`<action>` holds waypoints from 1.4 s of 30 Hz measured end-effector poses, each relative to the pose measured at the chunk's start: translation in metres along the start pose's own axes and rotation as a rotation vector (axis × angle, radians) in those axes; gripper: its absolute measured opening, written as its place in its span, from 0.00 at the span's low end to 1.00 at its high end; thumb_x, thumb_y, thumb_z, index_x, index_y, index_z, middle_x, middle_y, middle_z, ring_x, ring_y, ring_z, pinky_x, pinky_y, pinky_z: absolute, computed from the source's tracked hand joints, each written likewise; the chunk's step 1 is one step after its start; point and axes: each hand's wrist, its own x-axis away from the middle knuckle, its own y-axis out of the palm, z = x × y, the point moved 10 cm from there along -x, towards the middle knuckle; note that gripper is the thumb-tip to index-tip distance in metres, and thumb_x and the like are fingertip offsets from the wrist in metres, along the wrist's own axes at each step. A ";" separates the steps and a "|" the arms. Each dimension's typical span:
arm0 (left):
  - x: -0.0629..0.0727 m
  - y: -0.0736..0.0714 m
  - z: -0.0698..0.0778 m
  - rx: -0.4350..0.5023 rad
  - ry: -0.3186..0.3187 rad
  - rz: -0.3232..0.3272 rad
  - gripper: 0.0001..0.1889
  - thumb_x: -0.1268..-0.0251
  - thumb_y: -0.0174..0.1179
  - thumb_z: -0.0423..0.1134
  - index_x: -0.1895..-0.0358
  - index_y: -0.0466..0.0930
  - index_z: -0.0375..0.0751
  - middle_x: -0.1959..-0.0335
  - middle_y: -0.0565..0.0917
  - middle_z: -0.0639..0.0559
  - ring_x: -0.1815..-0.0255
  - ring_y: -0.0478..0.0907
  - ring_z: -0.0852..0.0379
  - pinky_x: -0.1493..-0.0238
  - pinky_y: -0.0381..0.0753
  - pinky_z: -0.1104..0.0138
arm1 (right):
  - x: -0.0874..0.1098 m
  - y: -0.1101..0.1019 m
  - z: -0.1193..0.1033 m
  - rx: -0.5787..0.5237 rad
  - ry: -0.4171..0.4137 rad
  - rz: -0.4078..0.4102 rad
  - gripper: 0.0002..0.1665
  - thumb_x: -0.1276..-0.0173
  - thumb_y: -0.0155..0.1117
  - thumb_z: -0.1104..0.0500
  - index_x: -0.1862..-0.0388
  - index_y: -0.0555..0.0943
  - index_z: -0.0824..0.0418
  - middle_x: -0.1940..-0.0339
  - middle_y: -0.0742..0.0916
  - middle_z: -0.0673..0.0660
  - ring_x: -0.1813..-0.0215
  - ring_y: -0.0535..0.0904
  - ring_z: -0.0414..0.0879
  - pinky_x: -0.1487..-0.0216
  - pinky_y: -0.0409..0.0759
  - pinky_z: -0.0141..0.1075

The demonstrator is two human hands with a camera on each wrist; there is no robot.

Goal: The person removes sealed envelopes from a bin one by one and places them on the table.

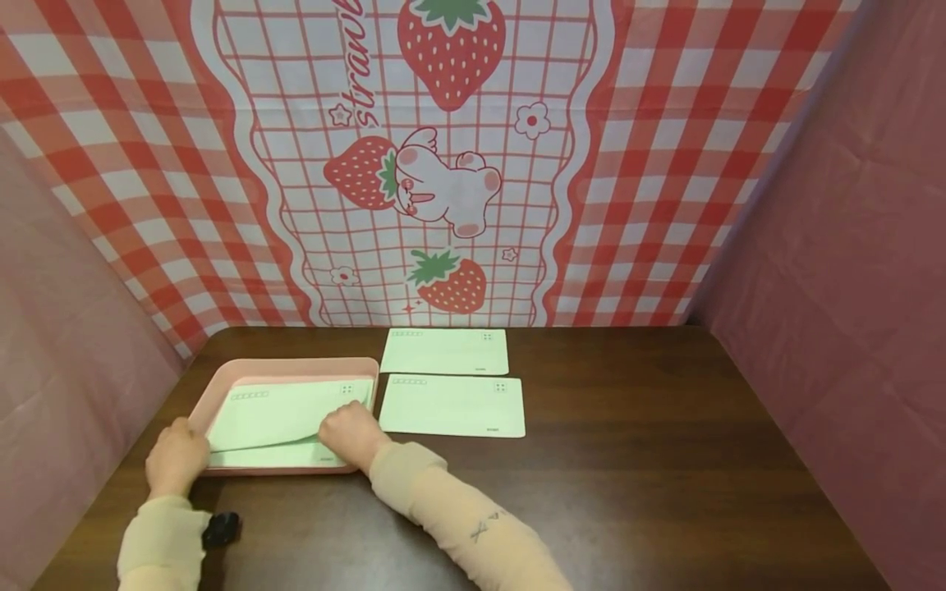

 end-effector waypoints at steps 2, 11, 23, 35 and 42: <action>0.000 0.000 0.001 -0.002 -0.001 -0.004 0.21 0.46 0.36 0.32 0.52 0.61 0.17 0.58 0.67 0.21 0.58 0.67 0.23 0.56 0.65 0.42 | 0.002 -0.003 0.002 0.012 0.003 0.047 0.09 0.40 0.55 0.62 0.71 0.81 0.48 0.75 0.83 0.44 0.71 0.78 0.35 0.68 0.74 0.28; 0.002 -0.001 0.001 -0.003 -0.022 -0.011 0.20 0.45 0.35 0.31 0.53 0.61 0.17 0.58 0.67 0.21 0.58 0.67 0.24 0.56 0.65 0.42 | 0.015 -0.020 0.016 0.119 -0.023 0.215 0.15 0.38 0.48 0.64 0.70 0.82 0.52 0.71 0.84 0.47 0.66 0.78 0.39 0.59 0.73 0.31; 0.002 -0.003 0.005 -0.013 0.017 0.007 0.20 0.45 0.36 0.31 0.54 0.62 0.15 0.59 0.68 0.20 0.59 0.67 0.23 0.58 0.66 0.42 | 0.039 -0.022 0.045 0.145 -0.062 0.358 0.11 0.35 0.49 0.63 0.63 0.80 0.55 0.63 0.84 0.49 0.57 0.79 0.43 0.49 0.75 0.35; 0.007 -0.003 0.002 -0.014 0.016 0.009 0.19 0.44 0.34 0.31 0.55 0.62 0.16 0.59 0.68 0.20 0.59 0.67 0.22 0.58 0.66 0.42 | 0.071 -0.018 0.054 0.089 -0.093 0.455 0.12 0.36 0.47 0.66 0.74 0.77 0.55 0.74 0.82 0.48 0.67 0.78 0.42 0.58 0.75 0.33; 0.004 -0.002 0.003 0.003 0.025 0.012 0.20 0.44 0.35 0.31 0.54 0.62 0.16 0.60 0.68 0.20 0.59 0.67 0.22 0.58 0.65 0.42 | 0.087 -0.012 0.070 0.069 -0.070 0.487 0.07 0.39 0.54 0.65 0.74 0.77 0.56 0.74 0.83 0.49 0.67 0.80 0.41 0.58 0.77 0.32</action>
